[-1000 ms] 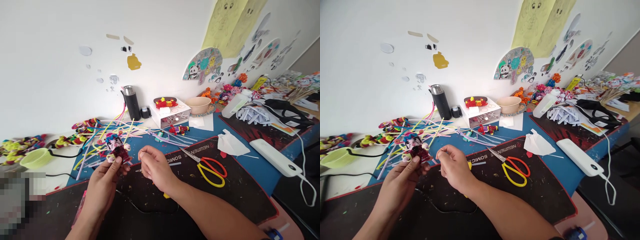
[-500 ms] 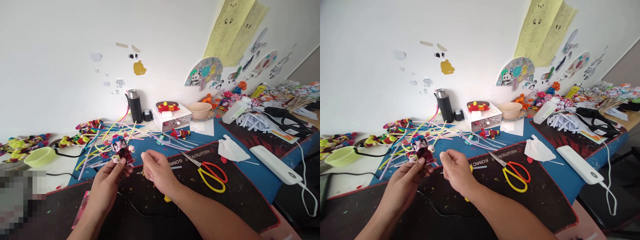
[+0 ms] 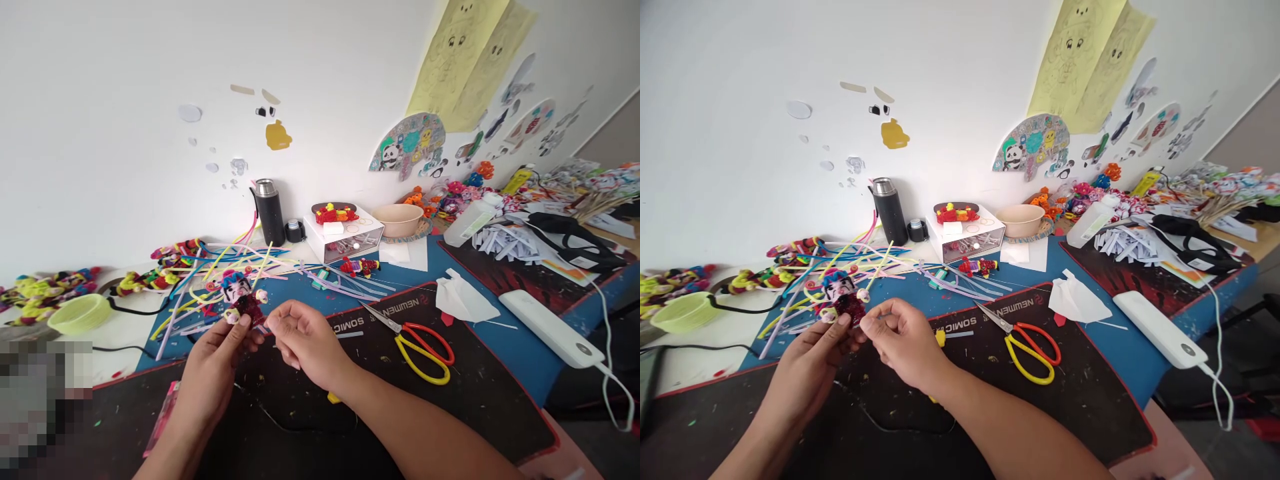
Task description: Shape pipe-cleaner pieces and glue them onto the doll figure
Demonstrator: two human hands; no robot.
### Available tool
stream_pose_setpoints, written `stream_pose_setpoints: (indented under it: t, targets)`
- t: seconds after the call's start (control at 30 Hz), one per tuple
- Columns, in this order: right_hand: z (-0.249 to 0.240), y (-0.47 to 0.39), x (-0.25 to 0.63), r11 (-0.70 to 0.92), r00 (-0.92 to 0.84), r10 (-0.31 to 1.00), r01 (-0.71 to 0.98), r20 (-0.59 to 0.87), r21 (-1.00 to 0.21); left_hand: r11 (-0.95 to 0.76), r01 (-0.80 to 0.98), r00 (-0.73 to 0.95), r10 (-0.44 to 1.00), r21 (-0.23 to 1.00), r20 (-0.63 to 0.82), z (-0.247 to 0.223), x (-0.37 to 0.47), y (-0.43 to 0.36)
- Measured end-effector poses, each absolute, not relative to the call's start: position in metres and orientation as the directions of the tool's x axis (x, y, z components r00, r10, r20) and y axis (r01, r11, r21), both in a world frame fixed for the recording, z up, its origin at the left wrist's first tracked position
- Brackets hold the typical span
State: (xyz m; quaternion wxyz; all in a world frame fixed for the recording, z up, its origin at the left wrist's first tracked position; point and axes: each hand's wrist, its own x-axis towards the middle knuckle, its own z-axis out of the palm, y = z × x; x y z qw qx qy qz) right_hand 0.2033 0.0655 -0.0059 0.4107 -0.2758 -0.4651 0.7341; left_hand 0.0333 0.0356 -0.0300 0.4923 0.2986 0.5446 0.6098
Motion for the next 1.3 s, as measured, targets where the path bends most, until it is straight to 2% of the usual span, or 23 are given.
stream_pose_setpoints:
  t: [0.27,0.4,0.6,0.73,1.3]
  targets:
    - [-0.0103,0.0635,0.2031,-0.248,-0.536,0.844,-0.337,-0.031,-0.908,0.087,-0.262,-0.301,0.939,0.961,-0.167,-0.0297,0.0329,0.0358]
    - [-0.0086,0.0627,0.2027,-0.197,-0.516,0.857,-0.306,-0.012,-0.932,0.097,-0.279,-0.321,0.928,0.955,-0.188,-0.0302,0.0331,0.0364]
    - [-0.0098,0.0636,0.2021,-0.164,-0.481,0.877,-0.298,0.0,-0.941,0.043,-0.103,-0.376,0.923,0.994,-0.079,-0.0346,0.0256,0.0362]
    - [-0.0114,0.064,0.2025,-0.159,-0.482,0.876,-0.309,0.01,-0.938,0.05,-0.043,-0.375,0.925,0.998,-0.063,-0.0319,0.0252,0.0356]
    - [-0.0053,0.0626,0.2037,-0.185,-0.494,0.87,-0.303,-0.012,-0.935,0.013,-0.067,-0.375,0.926,0.998,-0.037,-0.0251,0.0309,0.0351]
